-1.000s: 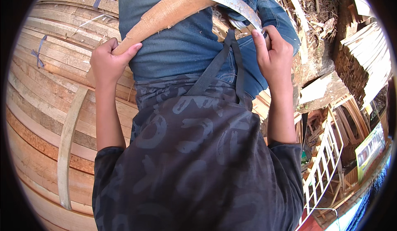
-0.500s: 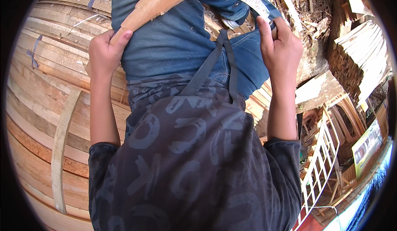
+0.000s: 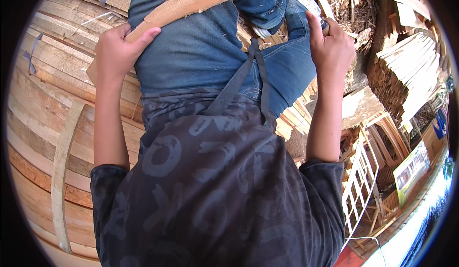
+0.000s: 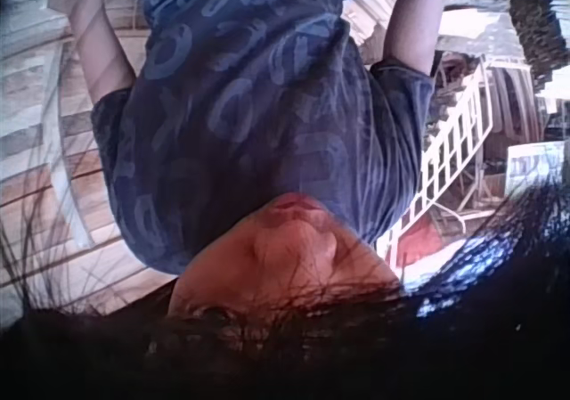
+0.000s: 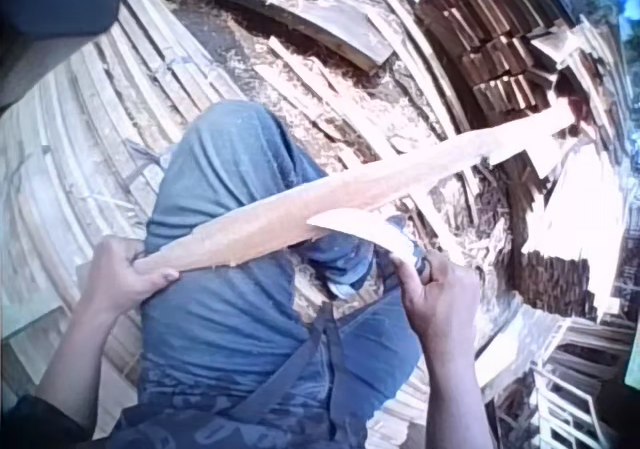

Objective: The person sits cross-legged on a pile of wooden planks and uses a curved knife to shave thin strips from a long piece of wood. They hold the wood with their left hand and pull the knife along its length with their right hand, creating wood shavings.

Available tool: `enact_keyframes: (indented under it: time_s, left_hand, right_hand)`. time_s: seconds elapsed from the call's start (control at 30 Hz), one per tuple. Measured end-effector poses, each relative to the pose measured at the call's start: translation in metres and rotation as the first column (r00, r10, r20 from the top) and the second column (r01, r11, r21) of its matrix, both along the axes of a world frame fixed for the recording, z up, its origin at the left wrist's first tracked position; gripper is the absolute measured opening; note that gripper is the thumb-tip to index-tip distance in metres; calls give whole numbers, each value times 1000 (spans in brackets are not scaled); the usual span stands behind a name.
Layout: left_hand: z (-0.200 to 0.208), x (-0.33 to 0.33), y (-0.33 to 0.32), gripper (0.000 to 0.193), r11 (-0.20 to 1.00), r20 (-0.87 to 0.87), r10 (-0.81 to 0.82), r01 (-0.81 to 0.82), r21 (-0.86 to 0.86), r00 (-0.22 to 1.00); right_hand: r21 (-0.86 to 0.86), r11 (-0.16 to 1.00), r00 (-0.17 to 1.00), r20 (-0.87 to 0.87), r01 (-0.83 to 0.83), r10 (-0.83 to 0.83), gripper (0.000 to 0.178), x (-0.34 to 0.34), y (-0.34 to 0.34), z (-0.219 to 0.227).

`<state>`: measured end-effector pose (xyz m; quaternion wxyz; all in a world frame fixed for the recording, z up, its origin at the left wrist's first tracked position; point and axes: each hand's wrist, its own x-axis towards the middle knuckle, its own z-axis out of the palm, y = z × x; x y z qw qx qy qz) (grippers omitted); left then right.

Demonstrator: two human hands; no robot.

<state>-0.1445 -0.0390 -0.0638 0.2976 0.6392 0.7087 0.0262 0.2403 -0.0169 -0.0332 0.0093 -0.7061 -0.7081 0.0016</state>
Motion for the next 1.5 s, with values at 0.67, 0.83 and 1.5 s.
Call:
enact_keyframes:
  time_s: [0.67,0.83,1.5]
  left_hand:
    - [2,6,5,63,998,69,23,-19,-52,997]
    - [-3,-9,13,72,989,157,4,19,-145,988]
    - [-28,-34,28,66,954,432,32,102,-283,901]
  right_hand:
    - [-67,936,842,-418,346,-342,46,32,2,16]
    - [-129,970,770,-591,206,-242,28,2,-21,6]
    - [82,996,981,-192,24,-7,28,28,-10,-5]
